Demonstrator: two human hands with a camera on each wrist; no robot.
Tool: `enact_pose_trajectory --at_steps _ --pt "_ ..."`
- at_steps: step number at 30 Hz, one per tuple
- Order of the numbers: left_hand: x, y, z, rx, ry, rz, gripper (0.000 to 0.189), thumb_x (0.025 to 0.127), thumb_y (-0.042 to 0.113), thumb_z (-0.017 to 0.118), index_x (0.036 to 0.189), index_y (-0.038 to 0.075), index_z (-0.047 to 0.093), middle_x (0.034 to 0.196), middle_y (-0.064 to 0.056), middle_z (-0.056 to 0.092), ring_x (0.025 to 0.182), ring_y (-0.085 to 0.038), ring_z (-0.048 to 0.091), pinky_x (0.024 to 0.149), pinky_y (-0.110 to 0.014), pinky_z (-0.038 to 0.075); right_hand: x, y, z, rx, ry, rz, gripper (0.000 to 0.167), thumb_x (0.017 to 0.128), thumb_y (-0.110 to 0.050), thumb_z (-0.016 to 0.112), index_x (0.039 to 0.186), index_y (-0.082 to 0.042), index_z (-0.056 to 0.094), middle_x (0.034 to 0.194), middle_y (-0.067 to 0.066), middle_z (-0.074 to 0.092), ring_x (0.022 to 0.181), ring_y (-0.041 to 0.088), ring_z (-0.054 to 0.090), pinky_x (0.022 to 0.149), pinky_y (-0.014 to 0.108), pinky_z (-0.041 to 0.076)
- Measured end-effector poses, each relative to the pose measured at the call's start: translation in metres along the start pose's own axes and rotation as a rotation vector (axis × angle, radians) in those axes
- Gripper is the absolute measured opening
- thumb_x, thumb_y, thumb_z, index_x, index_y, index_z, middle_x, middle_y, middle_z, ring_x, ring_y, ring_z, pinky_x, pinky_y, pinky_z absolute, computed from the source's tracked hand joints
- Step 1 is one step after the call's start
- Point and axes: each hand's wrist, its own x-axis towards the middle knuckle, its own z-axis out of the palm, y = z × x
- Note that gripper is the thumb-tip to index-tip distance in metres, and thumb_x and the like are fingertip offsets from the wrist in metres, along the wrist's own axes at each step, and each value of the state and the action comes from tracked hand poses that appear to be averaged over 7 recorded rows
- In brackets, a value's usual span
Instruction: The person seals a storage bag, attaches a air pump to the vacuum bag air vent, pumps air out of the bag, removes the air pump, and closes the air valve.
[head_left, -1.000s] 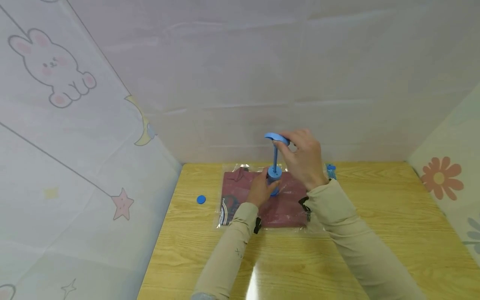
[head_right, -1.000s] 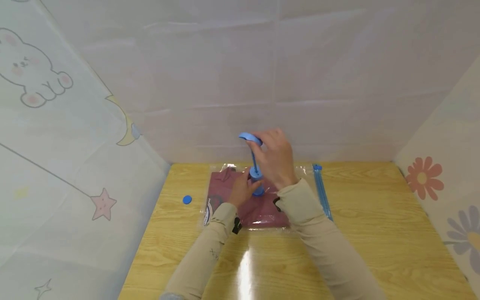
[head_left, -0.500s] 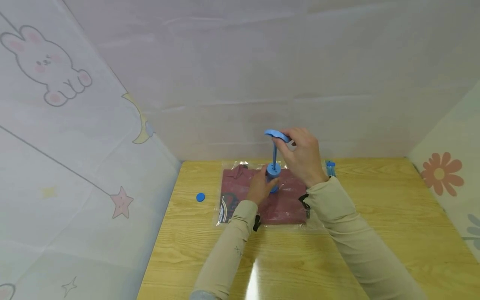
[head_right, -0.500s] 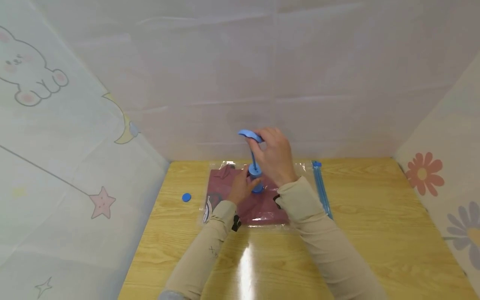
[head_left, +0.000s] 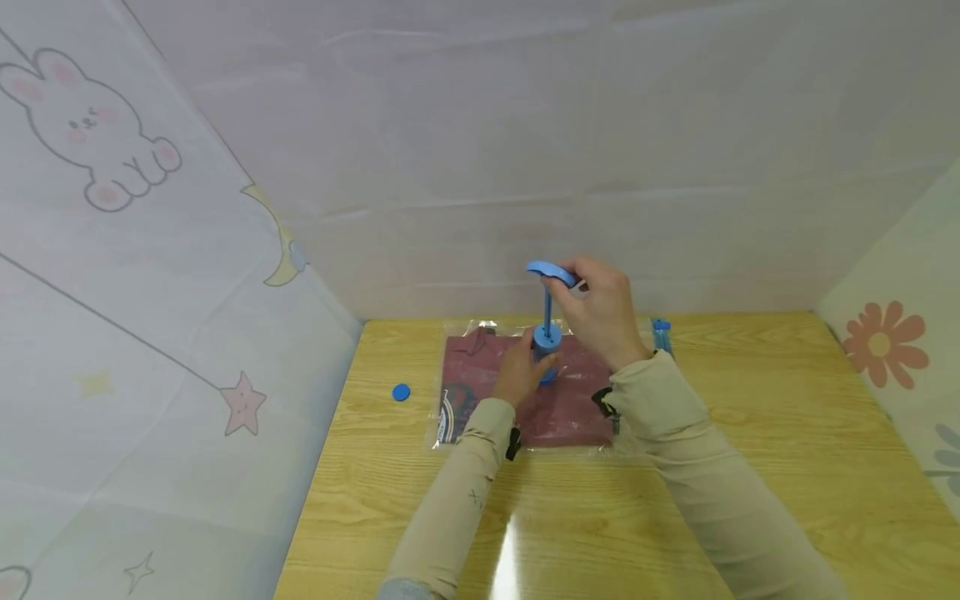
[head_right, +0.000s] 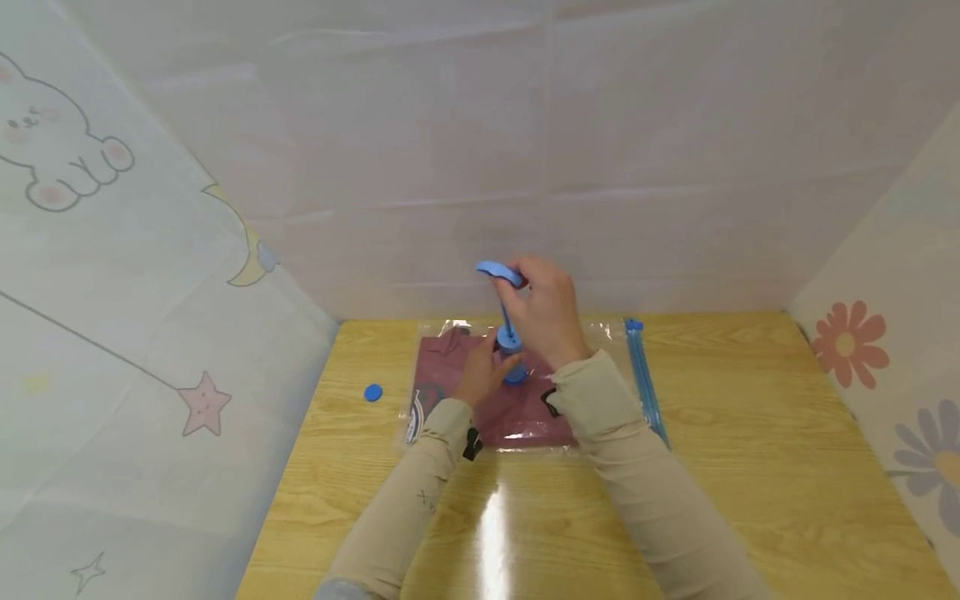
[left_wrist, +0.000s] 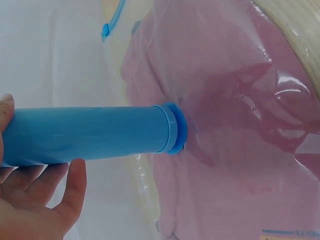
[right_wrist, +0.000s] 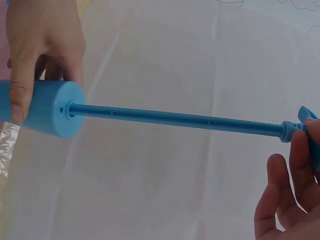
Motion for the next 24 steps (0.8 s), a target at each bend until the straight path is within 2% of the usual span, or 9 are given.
enact_pose_trajectory --at_steps 5,9,15,24 --pt "-0.001 -0.002 0.0 -0.019 -0.006 -0.01 0.056 0.093 0.028 0.065 0.143 0.016 0.042 0.128 -0.009 0.064 0.118 -0.023 0.062 0.098 -0.041 0.051 -0.013 0.023 0.012 -0.033 -0.155 0.155 0.014 0.092 -0.013 0.064 0.097 -0.001 0.07 0.087 0.015 0.069 0.075 0.027 0.06 0.068 0.038 0.047" --pt "-0.002 -0.001 0.0 0.001 -0.001 0.015 0.057 0.093 0.028 0.066 0.143 0.016 0.043 0.129 -0.01 0.064 0.118 -0.024 0.062 0.097 -0.04 0.051 -0.028 0.045 0.024 -0.057 -0.256 0.256 0.016 0.093 -0.015 0.062 0.1 -0.002 0.068 0.089 0.015 0.068 0.077 0.028 0.061 0.068 0.039 0.048" --pt "-0.002 0.0 0.0 0.018 0.002 0.036 0.05 0.093 0.034 0.064 0.137 0.017 0.046 0.126 -0.009 0.065 0.116 -0.023 0.062 0.096 -0.039 0.052 -0.04 0.066 0.036 -0.075 -0.288 0.303 0.016 0.093 -0.015 0.063 0.1 -0.002 0.066 0.09 0.016 0.068 0.079 0.029 0.062 0.071 0.041 0.051" --pt "-0.003 -0.002 0.001 0.076 0.012 0.034 0.043 0.093 0.036 0.063 0.128 0.016 0.049 0.121 -0.008 0.067 0.11 -0.024 0.065 0.091 -0.038 0.053 -0.048 0.077 0.046 -0.083 -0.328 0.345 0.016 0.095 -0.017 0.061 0.103 -0.004 0.065 0.091 0.015 0.069 0.078 0.027 0.063 0.07 0.039 0.05"
